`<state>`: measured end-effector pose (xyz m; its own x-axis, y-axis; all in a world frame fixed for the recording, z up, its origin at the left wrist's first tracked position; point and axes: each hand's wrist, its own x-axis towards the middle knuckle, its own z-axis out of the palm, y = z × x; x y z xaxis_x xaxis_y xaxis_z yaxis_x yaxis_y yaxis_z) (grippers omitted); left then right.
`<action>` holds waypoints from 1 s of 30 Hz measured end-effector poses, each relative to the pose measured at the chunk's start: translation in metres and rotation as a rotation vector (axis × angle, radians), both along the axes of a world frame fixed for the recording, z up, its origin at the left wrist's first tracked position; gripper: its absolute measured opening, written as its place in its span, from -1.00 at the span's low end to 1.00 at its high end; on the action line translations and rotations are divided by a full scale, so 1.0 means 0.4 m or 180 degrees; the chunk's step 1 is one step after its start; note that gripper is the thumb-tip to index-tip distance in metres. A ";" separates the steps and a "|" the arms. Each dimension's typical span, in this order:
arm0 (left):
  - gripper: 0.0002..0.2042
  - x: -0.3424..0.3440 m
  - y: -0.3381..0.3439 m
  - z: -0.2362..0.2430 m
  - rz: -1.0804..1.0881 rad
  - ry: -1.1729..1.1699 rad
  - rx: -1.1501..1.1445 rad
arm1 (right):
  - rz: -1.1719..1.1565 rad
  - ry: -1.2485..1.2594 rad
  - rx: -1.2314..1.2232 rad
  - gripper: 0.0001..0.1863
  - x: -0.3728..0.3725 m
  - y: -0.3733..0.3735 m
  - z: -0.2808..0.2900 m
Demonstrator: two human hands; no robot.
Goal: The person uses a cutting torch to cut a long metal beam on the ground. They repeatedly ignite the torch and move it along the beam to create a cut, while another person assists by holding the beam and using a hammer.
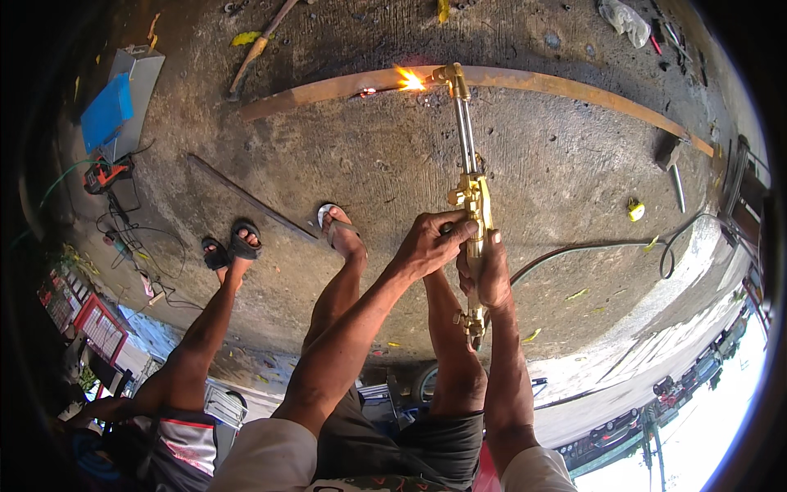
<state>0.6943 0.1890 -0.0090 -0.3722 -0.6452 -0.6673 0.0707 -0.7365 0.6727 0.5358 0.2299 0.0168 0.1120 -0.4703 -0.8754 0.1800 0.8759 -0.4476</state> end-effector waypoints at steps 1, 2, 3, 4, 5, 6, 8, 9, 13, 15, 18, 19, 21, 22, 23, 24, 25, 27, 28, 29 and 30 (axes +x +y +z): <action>-0.66 0.001 -0.003 0.003 -0.0023 -0.0002 0.0014 | -0.0021 -0.0018 0.0009 -0.17 -0.001 0.001 -0.002; -0.66 0.002 -0.003 0.003 -0.0044 -0.0002 0.0025 | -0.0040 -0.0034 0.0016 -0.16 -0.002 0.002 -0.003; -0.66 0.003 -0.004 0.004 -0.0066 -0.0002 0.0035 | -0.0032 -0.0045 0.0013 -0.17 -0.003 0.001 -0.003; -0.66 0.002 -0.004 0.004 -0.0054 -0.0003 0.0017 | -0.0024 -0.0055 0.0008 -0.17 -0.004 0.000 -0.001; -0.66 -0.001 -0.002 0.001 -0.0043 -0.0013 0.0009 | -0.0017 -0.0073 0.0015 -0.17 -0.005 -0.003 -0.001; -0.66 -0.002 0.000 -0.003 -0.0032 -0.0023 0.0002 | -0.0017 -0.0082 0.0026 -0.17 -0.005 -0.006 -0.001; -0.66 -0.004 0.001 -0.008 -0.0036 -0.0028 -0.0040 | -0.0020 -0.0090 0.0036 -0.17 -0.004 -0.011 0.005; -0.66 -0.003 0.002 -0.009 -0.0047 -0.0030 -0.0052 | -0.0033 -0.0095 0.0040 -0.17 -0.004 -0.011 0.007; -0.66 -0.005 0.001 -0.006 -0.0085 -0.0038 -0.0041 | -0.0056 -0.0095 0.0050 -0.16 -0.007 -0.010 0.009; -0.66 -0.006 0.001 -0.009 -0.0062 0.0003 -0.0033 | -0.0061 -0.0079 0.0056 -0.16 -0.009 -0.008 0.005; -0.67 -0.008 0.000 -0.008 -0.0040 0.0033 -0.0021 | -0.0054 -0.0088 0.0069 -0.15 -0.011 -0.009 0.002; -0.67 -0.008 -0.002 -0.008 -0.0030 0.0061 0.0012 | -0.0040 -0.0115 0.0057 -0.15 -0.011 -0.012 0.002; -0.68 -0.009 -0.001 -0.009 -0.0001 0.0104 0.0055 | -0.0019 -0.0159 0.0069 -0.15 -0.013 -0.018 0.006; -0.68 -0.010 -0.001 -0.010 0.0014 0.0120 0.0063 | -0.0014 -0.0173 0.0089 -0.15 -0.014 -0.020 0.008; -0.68 -0.011 -0.001 -0.012 0.0030 0.0130 0.0044 | -0.0012 -0.0184 0.0107 -0.15 -0.015 -0.023 0.009; -0.69 -0.012 0.000 -0.014 0.0046 0.0141 0.0024 | -0.0062 -0.0204 0.0158 -0.18 -0.017 -0.027 0.012; -0.69 -0.013 0.000 -0.016 0.0041 0.0182 0.0029 | -0.0111 -0.0223 0.0209 -0.20 -0.018 -0.032 0.017; -0.70 -0.015 0.003 -0.005 0.0030 0.0269 0.0074 | -0.0179 -0.0269 0.0288 -0.21 -0.024 -0.028 0.030; -0.71 -0.017 0.005 0.001 0.0024 0.0260 0.0061 | -0.0195 -0.0297 0.0301 -0.21 -0.028 -0.025 0.034; -0.72 -0.017 -0.001 0.008 0.0015 0.0249 0.0033 | -0.0212 -0.0327 0.0299 -0.21 -0.030 -0.025 0.033; -0.72 -0.017 -0.005 0.013 0.0006 0.0239 0.0007 | -0.0219 -0.0364 0.0311 -0.21 -0.034 -0.027 0.032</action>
